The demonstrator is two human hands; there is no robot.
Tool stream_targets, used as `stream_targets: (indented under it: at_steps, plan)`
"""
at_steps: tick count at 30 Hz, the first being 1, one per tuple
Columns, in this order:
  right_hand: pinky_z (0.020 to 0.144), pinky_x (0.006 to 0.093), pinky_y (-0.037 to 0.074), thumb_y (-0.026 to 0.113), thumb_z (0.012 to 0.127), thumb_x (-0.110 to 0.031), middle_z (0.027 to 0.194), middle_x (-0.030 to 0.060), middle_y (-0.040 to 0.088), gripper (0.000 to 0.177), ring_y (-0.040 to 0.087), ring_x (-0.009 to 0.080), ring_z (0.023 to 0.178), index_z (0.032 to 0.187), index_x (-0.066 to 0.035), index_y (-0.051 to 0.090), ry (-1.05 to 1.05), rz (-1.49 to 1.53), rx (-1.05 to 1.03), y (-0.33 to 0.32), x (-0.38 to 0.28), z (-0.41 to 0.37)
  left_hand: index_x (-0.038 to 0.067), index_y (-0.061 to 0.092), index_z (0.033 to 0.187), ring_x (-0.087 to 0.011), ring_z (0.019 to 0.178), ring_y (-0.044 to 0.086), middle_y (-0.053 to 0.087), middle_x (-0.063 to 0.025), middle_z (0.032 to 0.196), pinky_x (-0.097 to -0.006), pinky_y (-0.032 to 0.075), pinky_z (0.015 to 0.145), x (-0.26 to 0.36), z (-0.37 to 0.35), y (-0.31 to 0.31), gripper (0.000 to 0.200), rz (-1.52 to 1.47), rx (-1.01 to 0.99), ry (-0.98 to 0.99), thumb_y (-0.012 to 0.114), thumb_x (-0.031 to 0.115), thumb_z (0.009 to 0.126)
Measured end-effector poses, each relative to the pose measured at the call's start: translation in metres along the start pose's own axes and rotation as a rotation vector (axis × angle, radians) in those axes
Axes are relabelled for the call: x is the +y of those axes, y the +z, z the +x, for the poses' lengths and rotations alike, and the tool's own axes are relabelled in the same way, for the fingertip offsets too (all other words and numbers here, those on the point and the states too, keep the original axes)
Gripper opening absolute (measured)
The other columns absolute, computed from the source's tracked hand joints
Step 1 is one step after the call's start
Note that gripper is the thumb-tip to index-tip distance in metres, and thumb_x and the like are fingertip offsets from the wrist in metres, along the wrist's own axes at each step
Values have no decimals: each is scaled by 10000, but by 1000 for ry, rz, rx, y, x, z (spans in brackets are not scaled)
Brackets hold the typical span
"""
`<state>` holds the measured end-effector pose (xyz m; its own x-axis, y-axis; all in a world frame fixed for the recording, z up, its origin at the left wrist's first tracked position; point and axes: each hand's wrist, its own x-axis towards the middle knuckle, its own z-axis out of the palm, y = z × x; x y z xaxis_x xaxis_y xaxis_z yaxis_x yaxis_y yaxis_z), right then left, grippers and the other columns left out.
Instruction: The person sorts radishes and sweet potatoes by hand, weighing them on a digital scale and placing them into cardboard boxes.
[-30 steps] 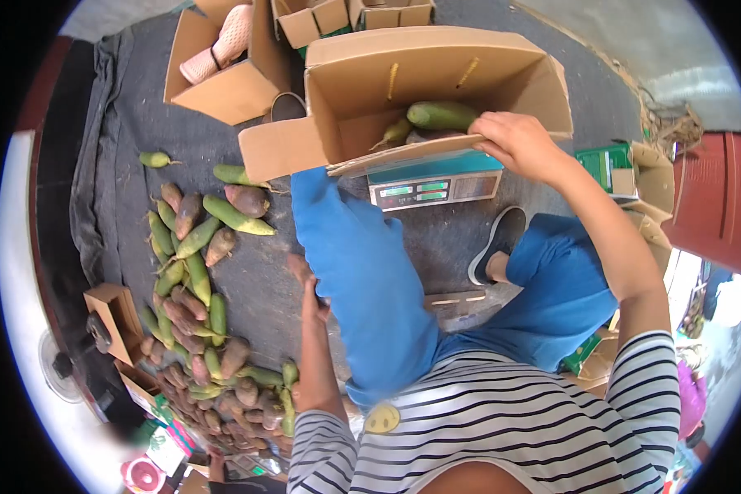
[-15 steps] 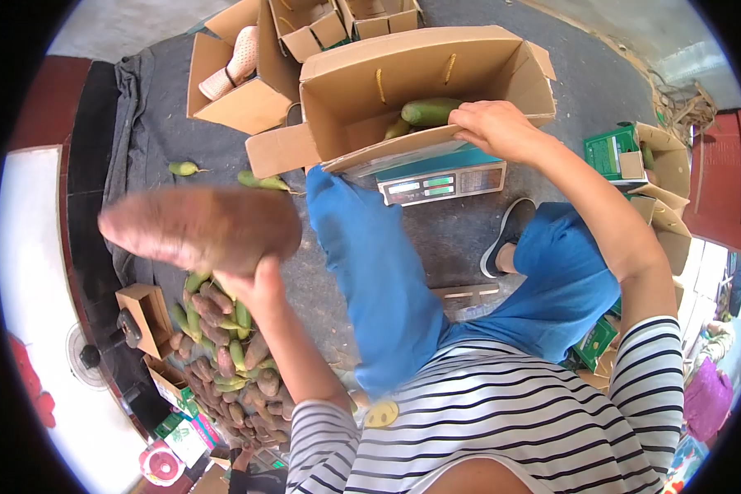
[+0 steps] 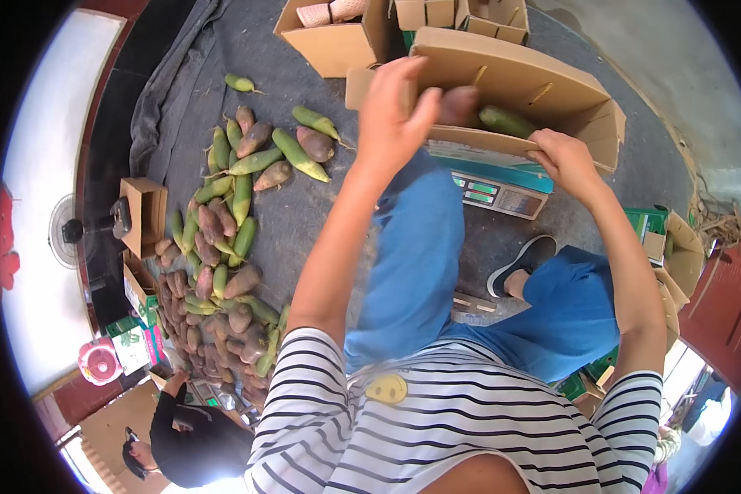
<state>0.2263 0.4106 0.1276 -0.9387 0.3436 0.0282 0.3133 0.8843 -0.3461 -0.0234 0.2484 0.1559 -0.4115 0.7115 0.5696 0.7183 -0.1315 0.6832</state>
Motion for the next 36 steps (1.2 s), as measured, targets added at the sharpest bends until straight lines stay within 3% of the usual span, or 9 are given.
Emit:
stream_targets:
  at_steps: [5,7,12,15,22,25,28,32,36]
  plan:
    - [677,428,466,586,850,-167,847,106,567,148,579,318,831,934,-67,518,-37,26,-10,3,-10,5,-17,564,1078,-132,939,598,619,-72,1010,-252,476,821,-83,-110,-31,207,-137,396,-546,569,16,874]
    - [676,423,466,586,849,-161,844,104,564,146,579,315,831,943,-70,522,-25,19,-12,2,-10,7,-18,568,1068,-131,867,608,629,-68,954,-248,481,783,-125,-165,-45,212,101,380,-693,577,65,874]
    - [672,407,462,594,844,-145,849,102,568,138,582,311,826,951,-74,543,7,3,-25,3,-13,12,0,578,1051,-122,673,597,614,-45,807,-252,481,553,-218,-277,-59,261,-104,220,-1319,609,154,843]
    - [665,402,460,597,840,-138,855,104,573,132,586,317,807,949,-73,559,40,22,-21,3,-20,15,12,580,1023,-125,620,588,594,-38,771,-260,452,463,-248,-294,-60,235,-151,258,-1511,608,156,840]
    - [645,392,449,626,812,-92,808,132,564,143,577,330,747,934,-45,568,58,16,-87,-5,-21,15,-22,576,1052,-158,582,589,611,-86,758,-270,420,410,-315,-297,-42,293,-206,443,-1671,641,150,823]
    - [642,385,449,639,799,-79,786,137,559,151,574,324,733,928,-34,573,88,23,-103,-7,-17,13,-11,534,1071,-152,554,566,578,-52,742,-278,420,396,-331,-290,-35,293,-260,467,-1675,635,144,845]
    - [635,379,453,646,791,-70,773,134,559,154,575,317,724,923,-29,577,93,-4,-133,-10,-16,13,-55,488,1178,-169,521,561,594,-113,732,-283,388,381,-343,-285,-28,448,-225,571,-1597,676,101,802]
    - [622,373,456,655,780,-64,770,126,559,161,576,309,717,919,-32,579,74,-16,-123,-5,-17,15,-43,494,1105,-175,488,547,594,-115,718,-294,383,373,-351,-275,-24,436,-91,621,-1668,723,89,758]
    - [627,378,455,657,779,-72,778,126,555,165,573,310,721,919,-31,579,100,-17,-129,-6,-19,19,-22,533,921,-175,485,547,595,-120,672,-284,393,378,-377,-272,-28,306,-304,739,-1816,748,88,735]
